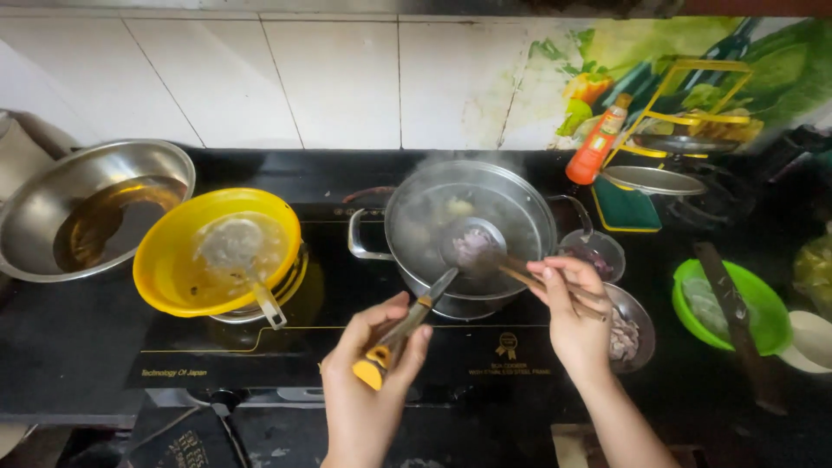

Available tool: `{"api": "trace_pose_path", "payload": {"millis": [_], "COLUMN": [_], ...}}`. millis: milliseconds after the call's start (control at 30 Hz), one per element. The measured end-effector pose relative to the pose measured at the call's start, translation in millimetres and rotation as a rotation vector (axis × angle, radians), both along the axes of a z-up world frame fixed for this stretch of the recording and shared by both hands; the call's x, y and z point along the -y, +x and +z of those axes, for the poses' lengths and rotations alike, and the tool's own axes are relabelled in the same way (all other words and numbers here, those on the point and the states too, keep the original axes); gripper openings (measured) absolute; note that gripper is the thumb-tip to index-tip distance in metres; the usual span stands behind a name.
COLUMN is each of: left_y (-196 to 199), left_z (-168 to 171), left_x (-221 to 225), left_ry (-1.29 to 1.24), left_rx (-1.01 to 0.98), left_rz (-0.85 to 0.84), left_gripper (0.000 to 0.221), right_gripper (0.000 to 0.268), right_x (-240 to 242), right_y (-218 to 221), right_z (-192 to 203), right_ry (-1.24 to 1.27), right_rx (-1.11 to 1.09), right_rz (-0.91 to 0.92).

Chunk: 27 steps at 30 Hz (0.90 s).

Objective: Using a skimmer and chopsticks to remove cooked meat pieces from a pot of boiling water.

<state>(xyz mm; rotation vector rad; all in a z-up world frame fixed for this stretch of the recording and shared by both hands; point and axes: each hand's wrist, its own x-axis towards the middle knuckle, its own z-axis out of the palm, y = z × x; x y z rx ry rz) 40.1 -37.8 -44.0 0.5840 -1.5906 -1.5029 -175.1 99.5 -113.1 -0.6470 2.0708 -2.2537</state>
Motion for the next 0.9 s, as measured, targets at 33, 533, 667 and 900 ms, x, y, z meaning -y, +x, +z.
{"api": "trace_pose_path", "payload": {"millis": [33, 533, 667, 900], "left_y": [2.5, 8.7, 7.7, 6.2], "left_z": [-0.7, -15.9, -10.1, -9.7], "left_x": [-0.2, -4.0, -6.4, -13.8], "left_ry": [0.011, -0.186, -0.206, -0.067], "left_rx": [0.049, 0.097, 0.190, 0.150], "left_rz": [-0.031, 0.047, 0.104, 0.145], "left_gripper": [0.024, 0.023, 0.027, 0.020], "right_gripper": [0.012, 0.024, 0.026, 0.022], "right_x": [1.7, 18.3, 18.1, 15.7], "right_y": [-1.6, -13.4, -14.6, -13.3], "right_z": [0.0, 6.4, 19.4, 14.5], "right_ry": [-0.015, 0.036, 0.060, 0.061], "right_rx": [0.046, 0.146, 0.206, 0.121], "right_rz": [0.048, 0.115, 0.065, 0.035]}}
